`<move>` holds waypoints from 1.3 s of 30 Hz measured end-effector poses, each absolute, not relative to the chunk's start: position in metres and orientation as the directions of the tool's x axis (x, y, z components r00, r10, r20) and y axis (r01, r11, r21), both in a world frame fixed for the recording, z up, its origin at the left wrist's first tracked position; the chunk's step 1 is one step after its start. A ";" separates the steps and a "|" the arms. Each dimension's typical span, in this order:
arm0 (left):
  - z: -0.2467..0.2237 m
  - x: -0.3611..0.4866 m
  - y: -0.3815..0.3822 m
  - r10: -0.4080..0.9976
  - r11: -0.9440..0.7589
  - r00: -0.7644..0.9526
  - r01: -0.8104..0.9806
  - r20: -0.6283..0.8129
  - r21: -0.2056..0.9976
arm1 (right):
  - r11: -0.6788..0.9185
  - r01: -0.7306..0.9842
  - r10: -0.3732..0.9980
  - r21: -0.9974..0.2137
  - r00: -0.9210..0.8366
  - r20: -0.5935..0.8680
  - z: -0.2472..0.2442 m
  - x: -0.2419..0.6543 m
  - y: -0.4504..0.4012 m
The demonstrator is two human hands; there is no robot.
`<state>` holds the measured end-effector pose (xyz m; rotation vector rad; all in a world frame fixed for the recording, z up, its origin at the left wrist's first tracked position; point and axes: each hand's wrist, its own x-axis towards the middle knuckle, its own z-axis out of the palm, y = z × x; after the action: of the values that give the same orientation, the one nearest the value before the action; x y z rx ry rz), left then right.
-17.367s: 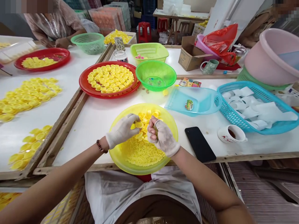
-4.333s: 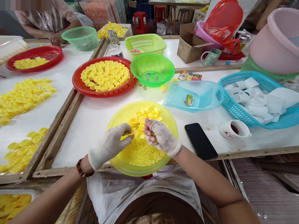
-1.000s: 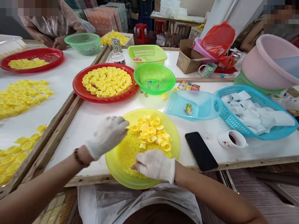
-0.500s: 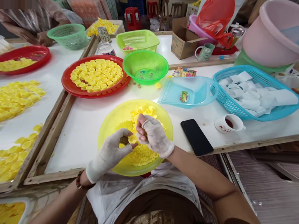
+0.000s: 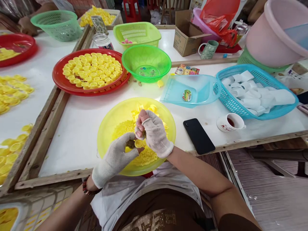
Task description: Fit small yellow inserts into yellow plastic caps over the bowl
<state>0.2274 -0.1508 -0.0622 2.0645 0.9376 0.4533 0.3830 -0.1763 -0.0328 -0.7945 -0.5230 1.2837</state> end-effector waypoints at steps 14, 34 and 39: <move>-0.063 0.229 -0.151 0.709 -0.437 0.705 0.414 0.022 0.798 | 0.057 -0.543 0.986 -0.838 0.162 -0.038 -0.039 0.378 -0.178; -0.012 0.008 0.036 0.932 0.035 -0.196 0.886 0.304 0.462 | 0.373 0.758 0.914 -0.536 -0.399 0.072 -0.063 0.394 -0.231; -0.019 -0.072 0.084 0.937 0.284 -0.335 0.899 0.104 0.333 | 0.416 0.742 0.909 -0.526 -0.346 0.231 -0.070 0.398 -0.233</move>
<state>-0.0716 0.0836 -0.0194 1.7423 2.4257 0.5112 0.3978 -0.2334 -0.0701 -1.3989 -2.1859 0.4544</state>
